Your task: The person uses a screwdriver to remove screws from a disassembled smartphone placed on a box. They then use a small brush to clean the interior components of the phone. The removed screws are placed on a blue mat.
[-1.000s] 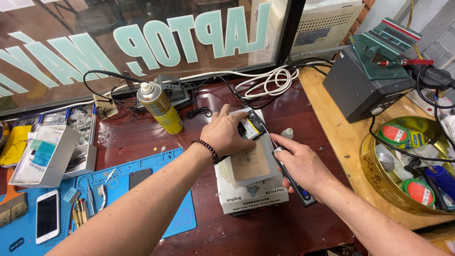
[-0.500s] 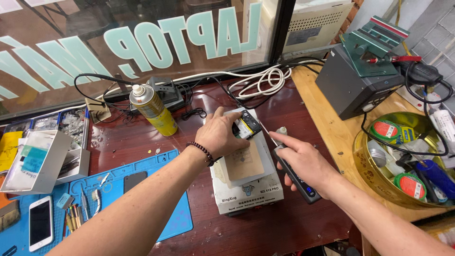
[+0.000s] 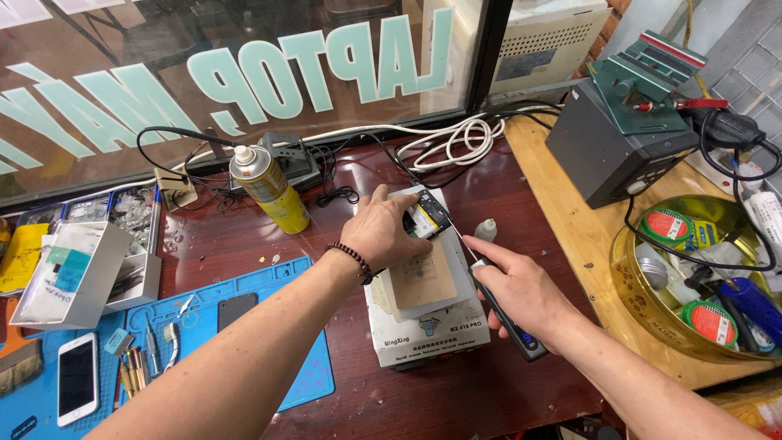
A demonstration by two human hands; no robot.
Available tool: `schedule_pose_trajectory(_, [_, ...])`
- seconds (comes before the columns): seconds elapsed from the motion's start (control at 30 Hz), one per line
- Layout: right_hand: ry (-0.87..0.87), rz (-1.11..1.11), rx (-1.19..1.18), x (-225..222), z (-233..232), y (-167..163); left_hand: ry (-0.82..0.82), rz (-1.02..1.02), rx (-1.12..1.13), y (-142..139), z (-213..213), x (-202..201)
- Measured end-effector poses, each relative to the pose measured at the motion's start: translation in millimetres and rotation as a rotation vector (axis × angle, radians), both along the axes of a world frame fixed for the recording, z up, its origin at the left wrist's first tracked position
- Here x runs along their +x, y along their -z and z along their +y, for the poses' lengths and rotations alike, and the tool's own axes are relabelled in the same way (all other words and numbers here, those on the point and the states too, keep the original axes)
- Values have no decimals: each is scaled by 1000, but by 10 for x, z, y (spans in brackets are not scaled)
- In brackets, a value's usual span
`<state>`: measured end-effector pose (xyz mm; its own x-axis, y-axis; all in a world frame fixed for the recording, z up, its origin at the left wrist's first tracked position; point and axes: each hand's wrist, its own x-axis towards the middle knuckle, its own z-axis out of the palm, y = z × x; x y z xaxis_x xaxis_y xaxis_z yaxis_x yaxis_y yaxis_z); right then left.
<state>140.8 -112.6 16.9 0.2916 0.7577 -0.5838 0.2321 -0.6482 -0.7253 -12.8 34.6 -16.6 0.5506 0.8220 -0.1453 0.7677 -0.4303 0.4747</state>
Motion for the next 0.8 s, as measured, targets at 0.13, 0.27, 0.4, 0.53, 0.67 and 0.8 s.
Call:
schedule_pose_trajectory(0.13, [10,10,29,-20,23,-1,10,6,14,-1,11,19])
schedule_pose_trajectory(0.27, [14,21,2,-19,12,-3,4,0,15,6,13,-2])
schedule_pose_trajectory(0.4, [12,45,28,-7,64,7,17,-19,30,16,16,-7])
schedule_pose_trajectory(0.53, [-2,52,30,24,144,12,16,-9,25,20,24,2])
schedule_pose_trajectory(0.67, [-15,74,32,42,213,0,24,-14,34,22,26,-6])
schedule_pose_trajectory(0.8, [4,65,18,8,214,-8,14,-12,20,24,18,-6])
